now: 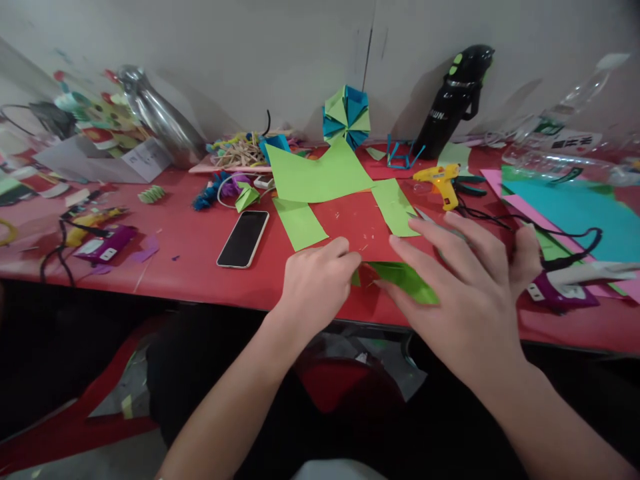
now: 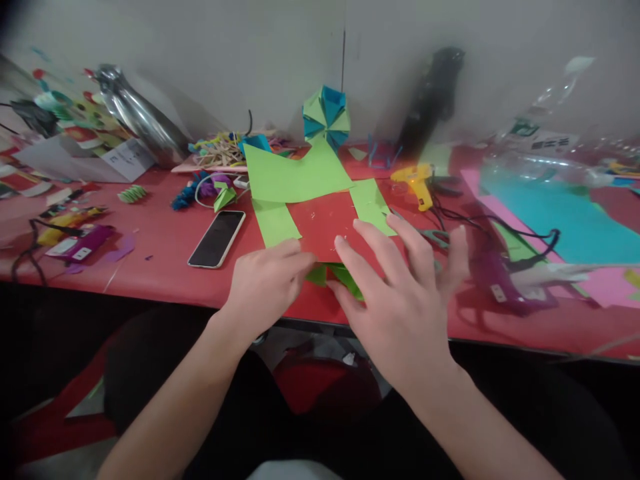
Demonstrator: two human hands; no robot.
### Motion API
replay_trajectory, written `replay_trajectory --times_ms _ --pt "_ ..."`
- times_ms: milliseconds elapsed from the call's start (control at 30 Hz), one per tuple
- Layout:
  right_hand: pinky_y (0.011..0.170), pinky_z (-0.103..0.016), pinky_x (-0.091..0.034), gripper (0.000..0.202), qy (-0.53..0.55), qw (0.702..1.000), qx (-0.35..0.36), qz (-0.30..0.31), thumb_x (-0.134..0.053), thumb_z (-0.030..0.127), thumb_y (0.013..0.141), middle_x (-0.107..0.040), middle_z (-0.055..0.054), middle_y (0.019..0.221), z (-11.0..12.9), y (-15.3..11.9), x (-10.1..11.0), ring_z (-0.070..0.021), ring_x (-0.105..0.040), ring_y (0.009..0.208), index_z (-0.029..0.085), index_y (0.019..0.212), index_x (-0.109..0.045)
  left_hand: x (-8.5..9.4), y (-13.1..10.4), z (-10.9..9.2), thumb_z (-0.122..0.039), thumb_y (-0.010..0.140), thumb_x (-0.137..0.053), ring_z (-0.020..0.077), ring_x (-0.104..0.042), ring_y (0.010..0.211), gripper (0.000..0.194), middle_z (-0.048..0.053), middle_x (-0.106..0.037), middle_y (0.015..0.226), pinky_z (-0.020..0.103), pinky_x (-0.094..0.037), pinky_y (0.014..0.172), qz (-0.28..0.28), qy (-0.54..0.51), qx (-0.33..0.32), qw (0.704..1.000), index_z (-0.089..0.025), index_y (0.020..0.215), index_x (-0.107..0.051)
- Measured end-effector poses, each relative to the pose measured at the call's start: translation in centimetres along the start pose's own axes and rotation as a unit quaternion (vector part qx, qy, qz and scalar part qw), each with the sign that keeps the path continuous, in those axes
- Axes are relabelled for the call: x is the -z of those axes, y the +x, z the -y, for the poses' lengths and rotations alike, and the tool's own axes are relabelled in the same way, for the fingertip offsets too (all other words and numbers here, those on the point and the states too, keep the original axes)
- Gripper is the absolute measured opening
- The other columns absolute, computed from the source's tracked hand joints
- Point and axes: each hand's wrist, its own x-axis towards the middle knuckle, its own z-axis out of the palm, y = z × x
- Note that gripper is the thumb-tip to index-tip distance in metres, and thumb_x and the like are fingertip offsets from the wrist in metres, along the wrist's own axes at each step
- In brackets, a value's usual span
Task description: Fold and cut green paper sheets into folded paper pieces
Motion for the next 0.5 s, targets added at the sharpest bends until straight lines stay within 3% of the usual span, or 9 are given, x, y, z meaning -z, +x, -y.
replay_trajectory --times_ms 167,333,500 --pt "0.102 -0.058 -0.031 0.004 -0.053 0.998 -0.023 0.028 -0.071 0.022 0.088 -0.078 -0.001 0.108 0.3 0.0 -0.1 -0.0334 -0.064 0.111 0.025 0.090 -0.072 0.8 0.0 -1.3 -0.017 0.096 -0.054 0.0134 -0.051 0.061 0.025 -0.001 -0.059 0.073 0.033 -0.026 0.051 -0.025 -0.002 -0.064 0.998 -0.020 0.076 -0.068" --pt "0.090 -0.052 -0.032 0.004 -0.024 0.998 -0.025 0.049 -0.071 0.021 0.086 -0.078 -0.001 0.093 -0.1 0.2 -0.4 -0.0304 -0.065 0.096 0.024 0.088 -0.070 0.6 0.1 -1.5 -0.017 0.096 -0.054 0.0129 -0.048 0.057 0.028 -0.001 -0.057 0.068 0.034 -0.027 0.053 -0.049 -0.014 -0.071 0.996 -0.020 0.071 -0.066" --pt "0.080 -0.046 -0.034 0.006 -0.004 0.997 -0.014 0.079 -0.069 0.018 0.084 -0.076 -0.002 0.083 -0.2 0.2 -0.9 -0.0286 -0.064 0.087 0.024 0.081 -0.067 0.5 0.1 -1.6 -0.018 0.095 -0.055 0.0134 -0.051 0.057 0.026 0.000 -0.062 0.070 0.033 -0.028 0.052 -0.030 -0.020 -0.061 0.998 -0.020 0.072 -0.067"
